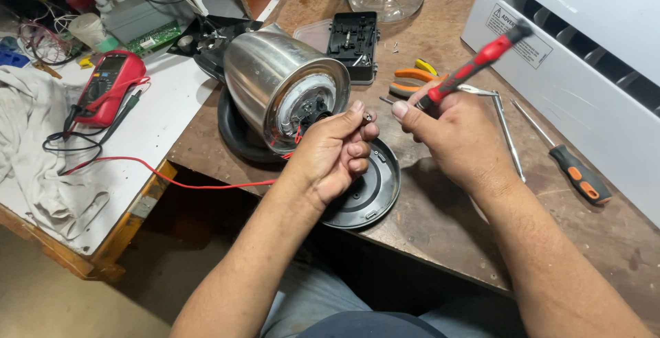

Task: The person disassembles a stainless steel electric kettle by unscrewing the base with a screwdriver. They then use a multimeter to test the internal wiring and heating element connections.

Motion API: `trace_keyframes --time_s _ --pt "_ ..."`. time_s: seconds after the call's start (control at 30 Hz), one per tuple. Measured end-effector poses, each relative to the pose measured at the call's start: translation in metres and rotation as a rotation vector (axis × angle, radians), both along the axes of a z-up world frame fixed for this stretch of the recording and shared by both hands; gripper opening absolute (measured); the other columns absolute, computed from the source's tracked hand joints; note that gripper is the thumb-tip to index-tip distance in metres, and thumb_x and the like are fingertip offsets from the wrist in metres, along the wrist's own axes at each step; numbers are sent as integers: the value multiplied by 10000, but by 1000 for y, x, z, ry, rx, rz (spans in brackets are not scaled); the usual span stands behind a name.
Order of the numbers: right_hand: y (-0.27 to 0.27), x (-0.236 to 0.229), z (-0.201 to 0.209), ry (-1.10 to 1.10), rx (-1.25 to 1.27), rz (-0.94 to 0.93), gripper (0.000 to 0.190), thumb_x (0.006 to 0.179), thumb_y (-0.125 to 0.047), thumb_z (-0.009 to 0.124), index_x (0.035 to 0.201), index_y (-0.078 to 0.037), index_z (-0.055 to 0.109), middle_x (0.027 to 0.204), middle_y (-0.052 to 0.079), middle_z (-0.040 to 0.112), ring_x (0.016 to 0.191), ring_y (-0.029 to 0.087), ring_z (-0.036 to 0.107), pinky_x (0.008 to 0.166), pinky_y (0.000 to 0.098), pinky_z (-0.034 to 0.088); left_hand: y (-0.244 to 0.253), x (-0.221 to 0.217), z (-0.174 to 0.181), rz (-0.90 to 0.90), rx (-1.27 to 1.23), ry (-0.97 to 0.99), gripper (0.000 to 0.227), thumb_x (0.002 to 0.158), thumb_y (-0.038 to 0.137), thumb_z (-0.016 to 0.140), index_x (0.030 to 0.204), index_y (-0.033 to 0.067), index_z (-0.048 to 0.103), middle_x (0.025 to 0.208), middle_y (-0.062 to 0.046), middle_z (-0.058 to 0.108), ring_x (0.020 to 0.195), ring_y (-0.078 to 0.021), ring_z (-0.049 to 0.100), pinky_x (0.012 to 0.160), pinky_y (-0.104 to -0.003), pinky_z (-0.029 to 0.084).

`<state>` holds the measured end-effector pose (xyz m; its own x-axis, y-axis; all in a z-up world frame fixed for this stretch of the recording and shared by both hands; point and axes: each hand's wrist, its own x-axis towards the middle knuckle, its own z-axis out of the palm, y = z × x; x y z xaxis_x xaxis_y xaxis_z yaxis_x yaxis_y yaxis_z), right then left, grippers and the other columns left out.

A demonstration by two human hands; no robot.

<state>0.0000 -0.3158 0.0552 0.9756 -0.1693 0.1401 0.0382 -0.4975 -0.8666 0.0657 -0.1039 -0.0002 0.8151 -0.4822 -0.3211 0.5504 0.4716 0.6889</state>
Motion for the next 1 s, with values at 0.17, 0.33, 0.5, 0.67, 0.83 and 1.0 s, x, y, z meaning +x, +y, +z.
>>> trace_keyframes --time_s 0.17,0.33,0.5,0.67,0.83,1.0 --pt "-4 10 -1 294 -475 84 425 1045 -433 888 975 -14 871 903 302 860 1048 535 841 914 623 628 13 -17 18 -11 61 -99 352 1165 435 786 1215 95 713 952 -42 828 606 -36 568 503 -198 447" --pt "3 10 0 581 -877 108 474 1043 -533 832 1153 -92 965 1038 259 913 1163 457 877 1004 561 683 36 -46 29 211 227 -355 336 1179 287 744 1304 -23 780 959 -159 817 581 -50 574 481 -190 450" --pt "-5 1 7 485 -943 51 462 1052 -532 836 1263 -133 936 1123 240 922 1211 467 869 1014 602 682 69 -64 28 327 291 -439 283 1156 186 745 1314 -44 798 989 -202 849 601 -40 610 486 -171 506" --pt "29 -2 7 154 -913 106 350 1112 -521 806 1341 -265 872 1143 104 893 1174 404 851 983 599 684 102 -89 15 416 275 -406 289 1110 141 784 1342 -31 795 1032 -196 878 619 -39 651 502 -164 553" --pt "88 15 -19 151 -1032 482 321 1030 -510 802 1226 -256 787 1081 101 835 1104 411 842 920 618 701 113 -103 -10 370 185 -284 316 1060 108 843 1336 -43 811 967 -145 851 662 -70 668 520 -188 566" --pt "94 9 -1 146 -932 454 286 1007 -499 813 1219 -307 828 1067 67 847 1102 395 845 900 610 698 119 -112 -19 329 166 -232 310 1051 82 860 1329 -51 826 880 -90 780 661 -82 662 527 -194 559"
